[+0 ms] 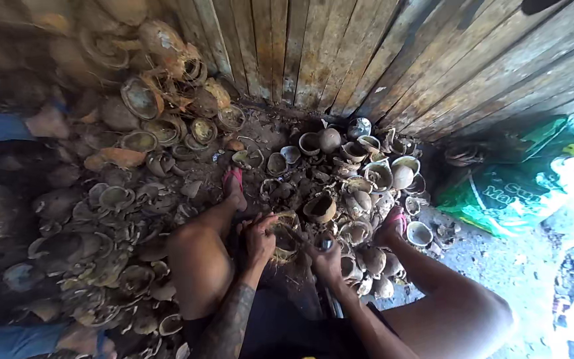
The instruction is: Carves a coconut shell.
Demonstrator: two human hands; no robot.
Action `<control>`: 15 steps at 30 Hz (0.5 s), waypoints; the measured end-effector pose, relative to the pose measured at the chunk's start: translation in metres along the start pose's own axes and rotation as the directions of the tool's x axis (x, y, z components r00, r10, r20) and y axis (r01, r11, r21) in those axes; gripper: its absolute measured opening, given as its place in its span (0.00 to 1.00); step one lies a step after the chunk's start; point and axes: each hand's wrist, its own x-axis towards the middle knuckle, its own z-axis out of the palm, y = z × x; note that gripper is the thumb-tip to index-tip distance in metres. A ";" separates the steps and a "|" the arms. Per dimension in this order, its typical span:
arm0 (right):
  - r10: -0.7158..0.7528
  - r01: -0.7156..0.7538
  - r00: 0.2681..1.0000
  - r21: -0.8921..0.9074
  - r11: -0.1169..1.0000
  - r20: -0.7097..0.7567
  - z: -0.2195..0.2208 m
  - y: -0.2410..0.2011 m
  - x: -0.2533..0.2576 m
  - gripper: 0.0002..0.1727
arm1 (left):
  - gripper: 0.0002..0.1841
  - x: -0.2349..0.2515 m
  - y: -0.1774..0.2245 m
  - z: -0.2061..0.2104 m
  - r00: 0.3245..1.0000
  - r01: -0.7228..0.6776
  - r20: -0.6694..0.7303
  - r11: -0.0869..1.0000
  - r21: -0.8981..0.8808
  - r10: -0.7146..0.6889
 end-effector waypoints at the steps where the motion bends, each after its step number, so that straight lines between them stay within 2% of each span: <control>1: 0.044 -0.043 0.998 0.007 0.999 -0.048 0.000 -0.007 -0.017 0.18 | 0.26 0.000 0.000 0.000 1.000 0.003 0.006 1.000 0.001 -0.003; 3: 0.136 -0.125 0.980 0.084 0.989 -0.146 0.004 -0.013 -0.041 0.17 | 0.26 0.000 -0.004 0.003 1.000 -0.022 -0.006 1.000 0.014 0.022; 5: 0.165 -0.143 0.967 0.119 0.982 -0.195 0.012 -0.013 -0.038 0.18 | 0.26 0.002 -0.006 0.005 0.999 -0.044 -0.007 0.998 0.032 0.045; 7: 0.044 -0.038 0.979 0.037 0.999 -0.199 0.019 0.002 -0.014 0.19 | 0.26 0.003 -0.005 0.005 0.999 -0.048 -0.012 0.998 0.030 0.049; 9: -0.080 0.081 0.993 0.011 0.997 -0.085 0.013 0.035 0.016 0.22 | 0.26 0.003 -0.009 0.002 0.998 -0.065 -0.018 0.997 0.034 0.066; 12: -0.142 0.138 0.988 0.073 0.988 0.058 0.005 0.059 0.061 0.23 | 0.27 0.008 -0.013 0.003 0.994 -0.105 0.027 0.994 0.005 0.105; 15: -0.101 0.098 0.994 0.094 0.991 0.032 0.002 0.040 0.039 0.20 | 0.27 0.019 -0.022 -0.002 0.983 -0.130 0.129 0.991 -0.015 0.131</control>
